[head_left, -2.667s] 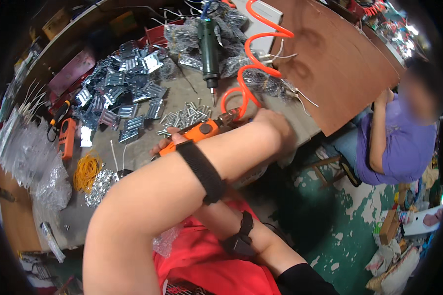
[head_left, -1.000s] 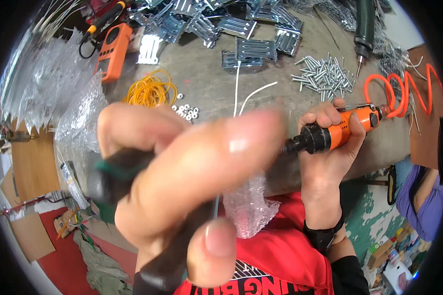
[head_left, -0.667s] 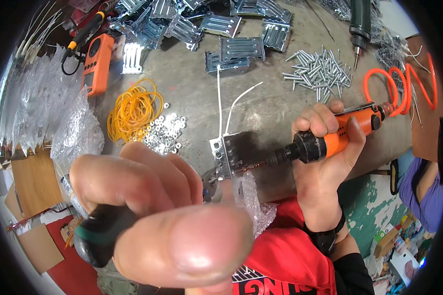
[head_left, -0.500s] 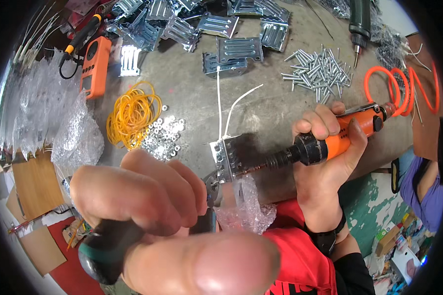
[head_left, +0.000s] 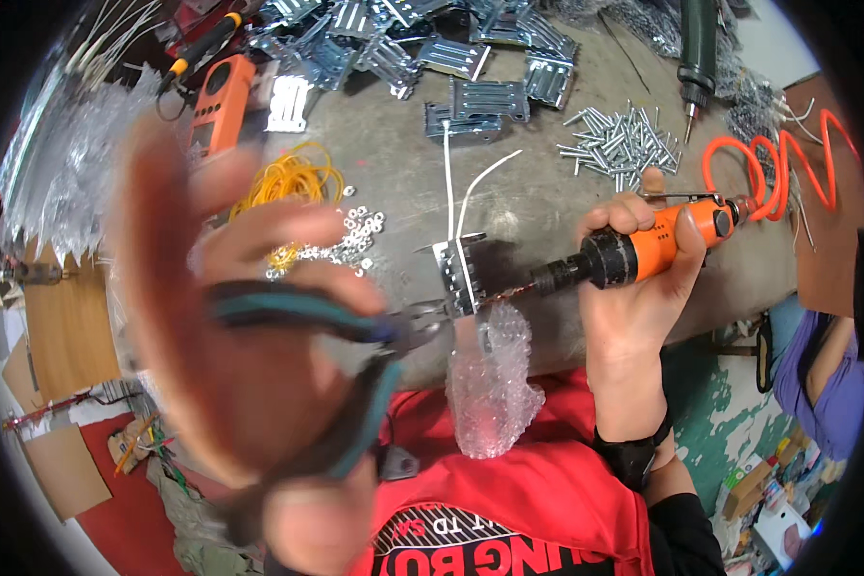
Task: Manually assemble metal housings for electronic components using an electric screwdriver.
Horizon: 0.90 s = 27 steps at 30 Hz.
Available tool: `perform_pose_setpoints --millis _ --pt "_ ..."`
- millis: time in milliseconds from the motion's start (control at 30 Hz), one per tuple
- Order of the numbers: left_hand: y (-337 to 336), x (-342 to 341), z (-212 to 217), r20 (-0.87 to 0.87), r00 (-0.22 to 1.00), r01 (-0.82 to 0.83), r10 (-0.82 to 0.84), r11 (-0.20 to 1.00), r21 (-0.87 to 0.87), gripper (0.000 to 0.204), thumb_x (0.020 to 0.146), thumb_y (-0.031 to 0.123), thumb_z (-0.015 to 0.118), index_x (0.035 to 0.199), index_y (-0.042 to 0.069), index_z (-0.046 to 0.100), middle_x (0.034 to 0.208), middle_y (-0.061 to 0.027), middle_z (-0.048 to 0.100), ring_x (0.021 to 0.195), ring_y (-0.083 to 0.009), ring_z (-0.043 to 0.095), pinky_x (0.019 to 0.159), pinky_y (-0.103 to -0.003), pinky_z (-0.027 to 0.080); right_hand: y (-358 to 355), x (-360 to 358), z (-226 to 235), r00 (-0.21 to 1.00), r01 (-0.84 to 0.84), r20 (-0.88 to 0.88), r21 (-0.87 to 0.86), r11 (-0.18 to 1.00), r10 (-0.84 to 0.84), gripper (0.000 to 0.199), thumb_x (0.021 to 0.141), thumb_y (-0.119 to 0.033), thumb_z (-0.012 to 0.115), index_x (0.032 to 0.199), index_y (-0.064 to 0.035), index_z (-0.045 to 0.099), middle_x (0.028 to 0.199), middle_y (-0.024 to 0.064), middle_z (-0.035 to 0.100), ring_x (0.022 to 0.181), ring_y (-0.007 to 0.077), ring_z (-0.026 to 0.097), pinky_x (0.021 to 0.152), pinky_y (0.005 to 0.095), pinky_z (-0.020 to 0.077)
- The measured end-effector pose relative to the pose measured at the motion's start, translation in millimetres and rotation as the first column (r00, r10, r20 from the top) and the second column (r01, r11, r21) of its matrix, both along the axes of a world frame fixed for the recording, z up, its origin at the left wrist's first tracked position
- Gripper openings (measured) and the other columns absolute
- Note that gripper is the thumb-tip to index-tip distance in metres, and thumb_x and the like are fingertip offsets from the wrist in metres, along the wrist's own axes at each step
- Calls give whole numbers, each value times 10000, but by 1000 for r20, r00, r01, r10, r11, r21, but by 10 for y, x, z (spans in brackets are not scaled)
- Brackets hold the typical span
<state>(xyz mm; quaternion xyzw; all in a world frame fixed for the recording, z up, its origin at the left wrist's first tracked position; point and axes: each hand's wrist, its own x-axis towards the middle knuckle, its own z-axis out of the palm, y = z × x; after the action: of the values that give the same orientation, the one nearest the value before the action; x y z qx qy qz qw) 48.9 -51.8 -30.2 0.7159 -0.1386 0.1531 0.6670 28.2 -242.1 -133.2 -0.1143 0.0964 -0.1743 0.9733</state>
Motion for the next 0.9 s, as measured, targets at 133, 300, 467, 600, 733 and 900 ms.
perform_pose_setpoints --millis 133,300,467,600,733,900 --pt "885 -233 260 189 964 -257 188 846 467 424 791 222 649 1109 -57 632 1048 -157 561 855 -182 560 655 -309 458 118 31 117 997 -66 29 39 997 65 376 882 -297 579 1158 -55 497 813 37 499 783 175 511 863 373 420" --pt "1673 49 -423 310 918 -363 248 210 908 134 757 71 676 887 51 698 962 -103 580 831 -259 580 727 -358 460 62 25 82 1000 -22 -19 7 1000 22 330 880 -274 570 1118 -56 501 800 32 485 766 157 502 855 364 422" --pt "1287 -161 -506 292 944 -330 154 456 826 141 710 101 740 803 32 659 1012 -125 593 900 -293 586 793 -382 468 73 8 79 1000 -9 -18 -50 999 8 305 887 -258 553 1106 -53 501 799 32 480 771 154 507 861 365 426" --pt "473 -270 -577 -272 948 231 -165 945 231 459 670 162 830 982 28 522 1021 -109 526 811 -200 597 652 -306 528 91 7 118 999 -15 -41 -46 999 13 293 894 -249 539 1105 -50 498 801 37 482 775 158 510 868 365 428" --pt "227 -334 -686 -413 888 306 -204 931 197 613 665 175 852 1083 46 422 1054 -102 490 763 -144 572 638 -273 543 103 -51 239 992 34 -117 -106 994 -47 306 889 -259 544 1103 -47 491 805 42 491 767 166 507 864 367 426" --pt "295 -386 -738 -606 750 323 -264 946 -14 710 650 140 864 1159 31 382 908 -105 557 787 -130 578 672 -272 545 46 -110 254 991 46 -119 -182 982 -69 325 886 -252 549 1123 -43 472 816 46 494 777 172 513 852 373 434"
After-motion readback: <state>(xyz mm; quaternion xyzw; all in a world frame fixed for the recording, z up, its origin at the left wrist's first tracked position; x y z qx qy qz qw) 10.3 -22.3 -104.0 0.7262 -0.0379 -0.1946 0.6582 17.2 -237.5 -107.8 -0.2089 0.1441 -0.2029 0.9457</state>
